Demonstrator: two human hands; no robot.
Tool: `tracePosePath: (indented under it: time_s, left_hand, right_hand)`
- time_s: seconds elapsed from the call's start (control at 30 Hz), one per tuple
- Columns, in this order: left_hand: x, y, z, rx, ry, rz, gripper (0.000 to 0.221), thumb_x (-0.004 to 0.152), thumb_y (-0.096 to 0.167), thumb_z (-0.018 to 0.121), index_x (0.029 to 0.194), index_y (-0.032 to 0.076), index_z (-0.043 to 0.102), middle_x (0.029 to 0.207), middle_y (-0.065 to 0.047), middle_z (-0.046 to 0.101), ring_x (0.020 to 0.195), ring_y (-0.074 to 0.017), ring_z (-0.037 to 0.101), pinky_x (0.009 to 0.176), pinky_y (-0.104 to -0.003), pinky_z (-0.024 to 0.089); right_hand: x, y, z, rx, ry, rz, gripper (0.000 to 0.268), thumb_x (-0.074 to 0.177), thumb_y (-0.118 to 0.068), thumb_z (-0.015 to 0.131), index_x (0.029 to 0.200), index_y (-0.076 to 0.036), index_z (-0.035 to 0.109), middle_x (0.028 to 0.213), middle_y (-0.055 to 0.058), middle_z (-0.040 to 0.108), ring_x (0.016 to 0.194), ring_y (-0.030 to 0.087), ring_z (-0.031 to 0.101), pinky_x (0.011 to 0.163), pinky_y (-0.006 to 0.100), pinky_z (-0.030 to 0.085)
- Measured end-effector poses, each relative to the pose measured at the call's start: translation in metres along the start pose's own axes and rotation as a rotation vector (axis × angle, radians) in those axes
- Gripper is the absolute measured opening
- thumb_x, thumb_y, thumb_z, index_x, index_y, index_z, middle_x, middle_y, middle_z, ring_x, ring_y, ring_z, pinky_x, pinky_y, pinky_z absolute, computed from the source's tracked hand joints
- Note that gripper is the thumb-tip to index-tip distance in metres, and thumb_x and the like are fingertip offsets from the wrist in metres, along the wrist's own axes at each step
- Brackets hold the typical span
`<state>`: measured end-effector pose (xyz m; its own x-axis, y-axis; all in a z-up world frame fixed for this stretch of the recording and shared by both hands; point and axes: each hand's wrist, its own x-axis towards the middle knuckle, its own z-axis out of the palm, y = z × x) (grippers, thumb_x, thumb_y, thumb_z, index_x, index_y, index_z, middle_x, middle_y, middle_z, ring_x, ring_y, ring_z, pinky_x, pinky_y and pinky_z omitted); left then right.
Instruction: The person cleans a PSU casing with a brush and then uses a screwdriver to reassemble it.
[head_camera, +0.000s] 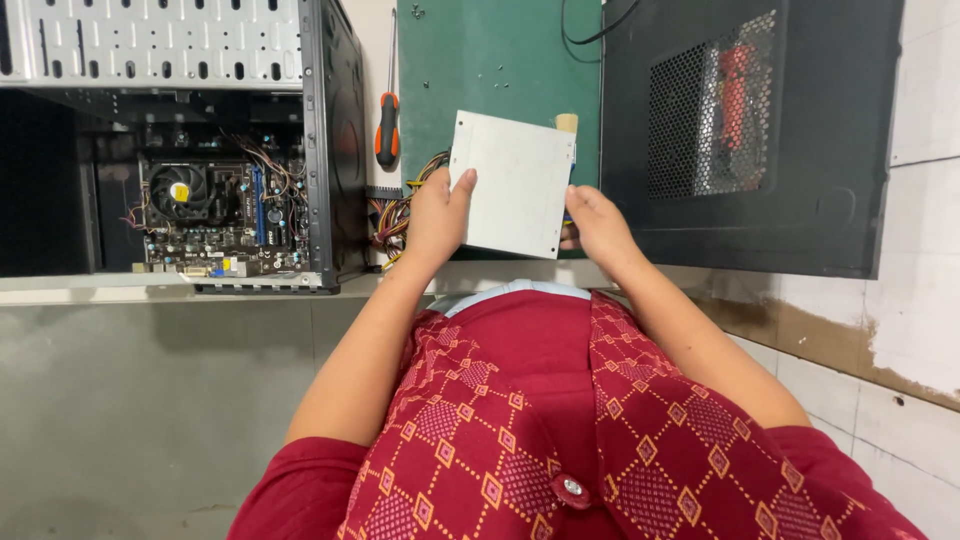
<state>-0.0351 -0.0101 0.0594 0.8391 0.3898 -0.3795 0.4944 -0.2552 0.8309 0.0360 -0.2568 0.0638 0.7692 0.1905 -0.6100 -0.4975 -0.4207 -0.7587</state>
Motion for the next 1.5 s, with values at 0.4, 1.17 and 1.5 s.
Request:
tracePosePath:
  time_s: [0.4, 1.17, 1.5]
  left_hand:
    - [0.031, -0.067, 0.007, -0.069, -0.018, -0.007, 0.050, 0.111, 0.046, 0.046, 0.094, 0.005, 0.070, 0.080, -0.015, 0.070, 0.088, -0.0294, 0.069, 0.082, -0.048, 0.054]
    - [-0.011, 0.046, -0.031, -0.178, -0.231, -0.040, 0.040, 0.081, 0.036, 0.087, 0.105, 0.006, 0.078, 0.107, -0.009, 0.077, 0.105, -0.0233, 0.071, 0.092, -0.039, 0.054]
    - [0.004, 0.034, -0.018, -0.239, -0.268, -0.132, 0.041, 0.083, 0.034, 0.088, 0.108, 0.005, 0.076, 0.093, -0.007, 0.077, 0.089, -0.0158, 0.071, 0.082, -0.033, 0.056]
  right_hand:
    - [0.005, 0.007, 0.006, -0.040, 0.045, -0.281, 0.044, 0.114, -0.043, 0.043, 0.131, -0.004, 0.050, 0.116, 0.012, 0.053, 0.098, 0.021, 0.066, 0.077, 0.030, 0.065]
    - [-0.051, -0.057, 0.007, -0.238, -0.137, -0.143, 0.041, 0.077, -0.029, 0.093, 0.102, -0.001, 0.075, 0.094, 0.012, 0.072, 0.093, 0.022, 0.072, 0.084, 0.035, 0.056]
    - [-0.026, -0.043, 0.003, -0.348, -0.104, -0.119, 0.045, 0.075, -0.035, 0.091, 0.102, -0.002, 0.075, 0.097, 0.015, 0.077, 0.096, 0.031, 0.075, 0.080, 0.040, 0.058]
